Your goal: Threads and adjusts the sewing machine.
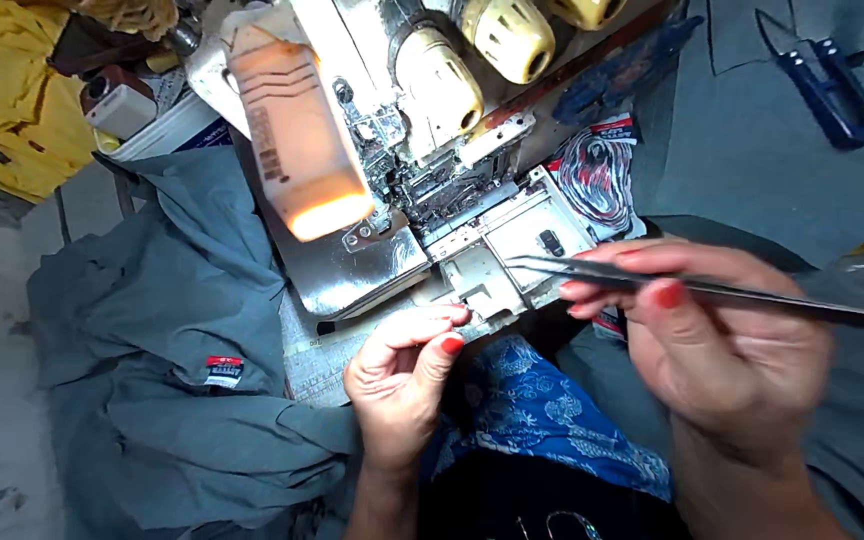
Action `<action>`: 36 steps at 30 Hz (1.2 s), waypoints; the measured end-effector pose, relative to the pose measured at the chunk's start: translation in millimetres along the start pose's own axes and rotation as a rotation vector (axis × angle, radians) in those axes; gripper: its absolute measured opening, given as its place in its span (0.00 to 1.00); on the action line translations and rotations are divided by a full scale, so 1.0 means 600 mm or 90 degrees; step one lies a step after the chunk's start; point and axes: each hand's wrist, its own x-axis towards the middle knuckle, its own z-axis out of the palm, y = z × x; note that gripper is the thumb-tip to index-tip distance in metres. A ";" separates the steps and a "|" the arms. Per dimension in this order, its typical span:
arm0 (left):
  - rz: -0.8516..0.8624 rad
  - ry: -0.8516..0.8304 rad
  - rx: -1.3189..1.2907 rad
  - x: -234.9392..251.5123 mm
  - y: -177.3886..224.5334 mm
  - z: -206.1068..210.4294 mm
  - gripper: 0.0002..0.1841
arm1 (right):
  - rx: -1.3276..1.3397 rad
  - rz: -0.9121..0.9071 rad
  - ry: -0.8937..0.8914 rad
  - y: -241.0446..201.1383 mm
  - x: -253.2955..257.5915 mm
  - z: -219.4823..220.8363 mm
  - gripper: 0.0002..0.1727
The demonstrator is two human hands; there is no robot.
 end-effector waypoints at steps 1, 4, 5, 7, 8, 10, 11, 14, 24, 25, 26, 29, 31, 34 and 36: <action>-0.017 0.009 -0.030 0.001 -0.002 0.002 0.04 | 0.038 0.001 0.013 -0.004 0.000 0.000 0.12; -0.072 0.043 -0.117 0.003 -0.003 0.008 0.03 | 0.099 -0.015 0.021 -0.012 -0.009 0.007 0.11; -0.091 0.057 -0.135 0.003 -0.002 0.010 0.04 | 0.105 -0.022 0.018 -0.013 -0.014 0.011 0.10; -0.122 0.077 -0.162 0.003 0.002 0.013 0.07 | 0.099 -0.032 -0.003 -0.011 -0.022 0.017 0.10; -0.134 0.085 -0.177 0.002 0.003 0.014 0.07 | 0.095 -0.032 -0.015 -0.010 -0.025 0.021 0.10; -0.150 0.100 -0.203 0.003 0.005 0.014 0.06 | 0.106 -0.026 -0.039 -0.010 -0.029 0.026 0.11; -0.153 0.100 -0.211 0.002 0.004 0.013 0.05 | 0.113 -0.026 -0.048 -0.010 -0.030 0.027 0.11; -0.159 0.100 -0.245 0.001 0.003 0.009 0.03 | 0.113 -0.028 -0.045 -0.012 -0.029 0.027 0.10; -0.232 0.130 -0.288 0.002 0.006 0.016 0.10 | -0.081 -0.120 -0.144 -0.003 -0.031 0.039 0.11; -0.237 0.134 -0.296 0.002 0.006 0.015 0.10 | -0.095 -0.135 -0.149 -0.001 -0.031 0.041 0.11; -0.242 0.133 -0.300 0.001 0.005 0.014 0.10 | -0.105 -0.146 -0.152 0.001 -0.031 0.043 0.11; -0.245 0.133 -0.310 0.000 0.003 0.012 0.10 | -0.112 -0.159 -0.158 0.003 -0.031 0.045 0.10; -0.247 0.133 -0.312 0.000 0.002 0.011 0.10 | -0.112 -0.166 -0.160 0.003 -0.030 0.045 0.09; -0.248 0.132 -0.310 0.000 0.002 0.010 0.10 | -0.118 -0.176 -0.163 0.005 -0.029 0.046 0.09; -0.245 0.130 -0.312 -0.001 0.002 0.011 0.10 | -0.125 -0.180 -0.166 0.005 -0.027 0.047 0.09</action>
